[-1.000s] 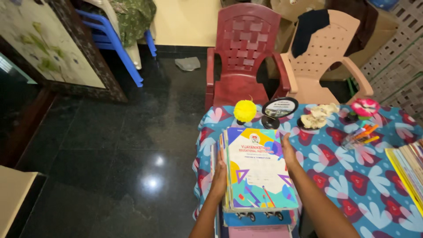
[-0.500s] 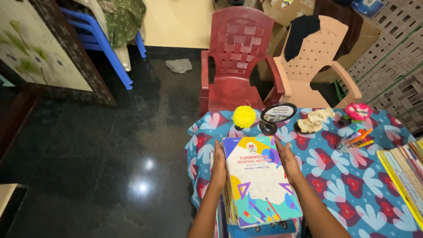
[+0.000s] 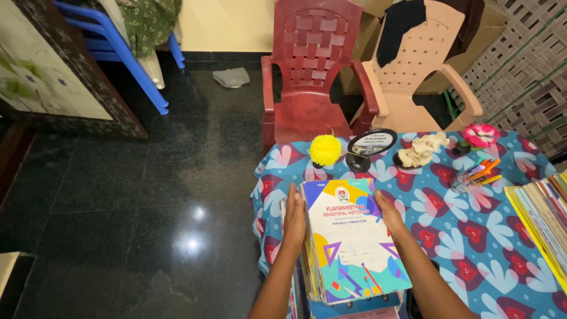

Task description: The person organizes stationery items on a table, placing pens and pencils into a glass jar and arranging books and a phone. They also move a chair and wipe it with a cloth.

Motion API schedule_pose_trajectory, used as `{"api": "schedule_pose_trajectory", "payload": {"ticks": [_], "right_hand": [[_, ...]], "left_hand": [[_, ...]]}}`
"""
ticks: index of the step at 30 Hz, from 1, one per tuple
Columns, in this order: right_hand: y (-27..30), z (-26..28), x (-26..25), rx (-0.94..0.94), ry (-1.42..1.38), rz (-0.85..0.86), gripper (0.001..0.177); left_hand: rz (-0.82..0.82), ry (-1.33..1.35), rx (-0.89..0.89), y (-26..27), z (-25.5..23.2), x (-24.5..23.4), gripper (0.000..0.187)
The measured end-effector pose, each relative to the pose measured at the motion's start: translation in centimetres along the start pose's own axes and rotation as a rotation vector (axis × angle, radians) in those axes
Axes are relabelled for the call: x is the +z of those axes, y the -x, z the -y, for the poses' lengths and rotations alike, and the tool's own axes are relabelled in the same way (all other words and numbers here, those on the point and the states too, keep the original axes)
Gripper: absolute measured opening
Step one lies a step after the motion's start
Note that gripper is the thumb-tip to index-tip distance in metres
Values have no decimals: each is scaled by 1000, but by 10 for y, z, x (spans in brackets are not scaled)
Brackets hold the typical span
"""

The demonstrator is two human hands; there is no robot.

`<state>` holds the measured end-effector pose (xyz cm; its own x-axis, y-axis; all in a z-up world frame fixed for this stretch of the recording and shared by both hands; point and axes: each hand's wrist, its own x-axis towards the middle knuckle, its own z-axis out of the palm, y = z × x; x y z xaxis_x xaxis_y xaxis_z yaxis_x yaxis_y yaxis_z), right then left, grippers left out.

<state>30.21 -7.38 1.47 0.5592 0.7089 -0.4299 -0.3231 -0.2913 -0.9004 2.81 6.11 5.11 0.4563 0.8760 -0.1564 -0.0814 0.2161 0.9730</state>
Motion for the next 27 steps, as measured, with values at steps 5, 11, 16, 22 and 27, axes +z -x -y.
{"api": "schedule_pose_trajectory", "payload": {"ticks": [5, 11, 16, 22, 27], "right_hand": [[8, 10, 8, -66, -165, 80, 77], [-9, -8, -2, -64, -36, 100, 76], [-1, -3, 8, -56, -21, 39, 76], [43, 48, 38, 135, 8, 23, 77], [90, 90, 86, -723, 980, -186, 57]], "left_hand": [[33, -26, 38, 1, 9, -2, 82], [1, -66, 49, 6, 25, 3, 83], [-16, -103, 54, 8, 24, 1, 79], [-111, 35, 14, -9, 1, -8, 73], [41, 82, 16, -29, -16, -17, 67]]}}
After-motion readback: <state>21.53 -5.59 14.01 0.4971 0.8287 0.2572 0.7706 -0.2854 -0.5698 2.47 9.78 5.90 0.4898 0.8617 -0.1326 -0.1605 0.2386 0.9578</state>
